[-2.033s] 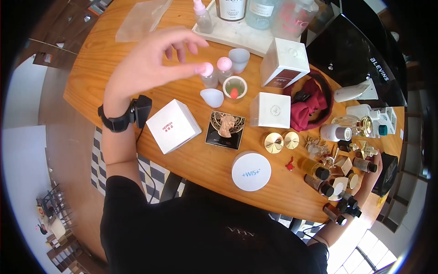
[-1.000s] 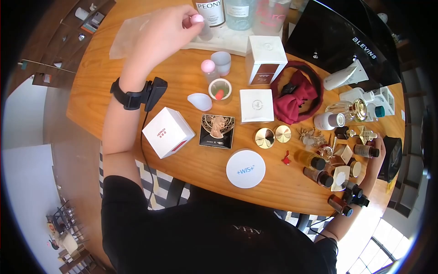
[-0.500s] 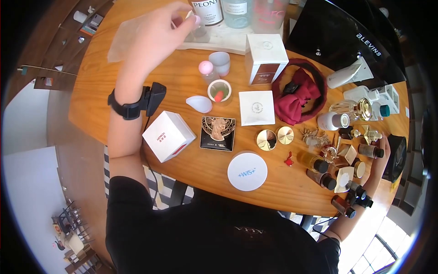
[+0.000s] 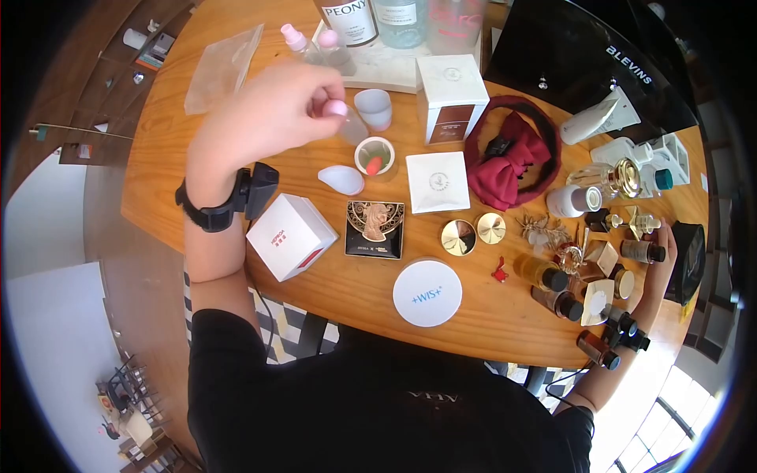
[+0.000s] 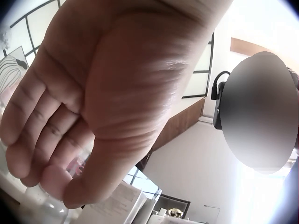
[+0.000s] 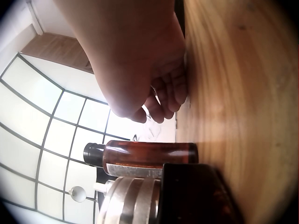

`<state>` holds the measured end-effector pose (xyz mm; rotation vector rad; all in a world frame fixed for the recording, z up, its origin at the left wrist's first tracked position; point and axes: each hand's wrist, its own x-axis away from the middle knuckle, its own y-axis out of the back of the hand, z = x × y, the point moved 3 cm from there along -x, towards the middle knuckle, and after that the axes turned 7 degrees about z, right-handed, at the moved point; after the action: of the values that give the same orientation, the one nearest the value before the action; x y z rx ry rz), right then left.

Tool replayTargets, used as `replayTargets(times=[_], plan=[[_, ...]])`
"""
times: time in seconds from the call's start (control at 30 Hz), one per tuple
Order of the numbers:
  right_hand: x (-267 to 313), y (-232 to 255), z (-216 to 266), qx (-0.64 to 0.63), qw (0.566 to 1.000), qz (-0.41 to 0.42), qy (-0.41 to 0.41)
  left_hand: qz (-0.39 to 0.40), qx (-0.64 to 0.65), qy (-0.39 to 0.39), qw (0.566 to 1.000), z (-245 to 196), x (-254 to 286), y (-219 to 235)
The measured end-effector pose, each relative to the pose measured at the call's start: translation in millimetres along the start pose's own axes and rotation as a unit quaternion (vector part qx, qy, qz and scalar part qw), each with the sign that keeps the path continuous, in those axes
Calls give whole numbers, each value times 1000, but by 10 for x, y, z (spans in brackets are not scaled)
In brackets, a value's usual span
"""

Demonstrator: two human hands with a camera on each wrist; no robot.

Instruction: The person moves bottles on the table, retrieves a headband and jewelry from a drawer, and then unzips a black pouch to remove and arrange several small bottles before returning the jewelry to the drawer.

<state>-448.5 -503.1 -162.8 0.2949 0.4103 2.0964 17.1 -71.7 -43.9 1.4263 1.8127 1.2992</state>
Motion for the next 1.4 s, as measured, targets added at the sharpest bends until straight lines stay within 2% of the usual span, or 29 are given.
replayTargets(times=[0.1, 0.13, 0.23, 0.37, 0.47, 0.57, 0.67, 0.77, 0.87, 0.97, 1.07, 1.13, 1.17, 1.27, 1.37, 1.4], plan=[[-16, 4, -37, -9, 1000, -2, 2, -46, -16, 67, 997, -32, 102, 209], [-19, 2, -31, -13, 1000, -6, 5, -75, -71, 37, 994, -63, 106, 297], [-21, -17, -9, -12, 1000, -8, 12, -121, -70, 0, 990, -186, -48, 415], [-26, -19, -15, -13, 1000, -2, 18, -95, -181, -44, 978, -350, -397, 481], [-38, -9, -38, -26, 999, 25, 39, -29, -290, -4, 957, -514, -600, 500], [-35, -18, -46, -32, 998, 15, 50, -70, -319, -60, 943, -220, -845, 322], [-27, -48, -36, -37, 998, 2, 43, -62, -338, -28, 939, -142, -925, 252], [-45, -40, -43, -53, 997, 31, 35, -53, -360, 4, 932, -172, -910, 257], [-25, -67, -4, -51, 998, 19, 30, -53, -353, 7, 934, -125, -888, 271], [-33, -63, -20, -51, 998, 20, 36, -1, -353, 32, 935, -174, -862, 329], [-33, -68, -16, -40, 998, 12, 41, -40, -336, 0, 941, -24, -858, 340], [-87, 30, -96, -31, 998, 46, 22, -43, -322, -8, 946, 23, -848, 340], [-110, 69, -139, -26, 998, 62, 13, -45, -315, -11, 948, 20, -844, 343], [-113, 83, -178, -35, 997, 62, 15, -114, -262, -57, 957, -135, -702, 388], [-47, -23, -63, -24, 999, 25, 34, -12, -155, 5, 988, -451, -510, 309], [-70, 8, -108, -22, 999, 34, 29, 6, -198, 14, 980, -554, -441, 241]])
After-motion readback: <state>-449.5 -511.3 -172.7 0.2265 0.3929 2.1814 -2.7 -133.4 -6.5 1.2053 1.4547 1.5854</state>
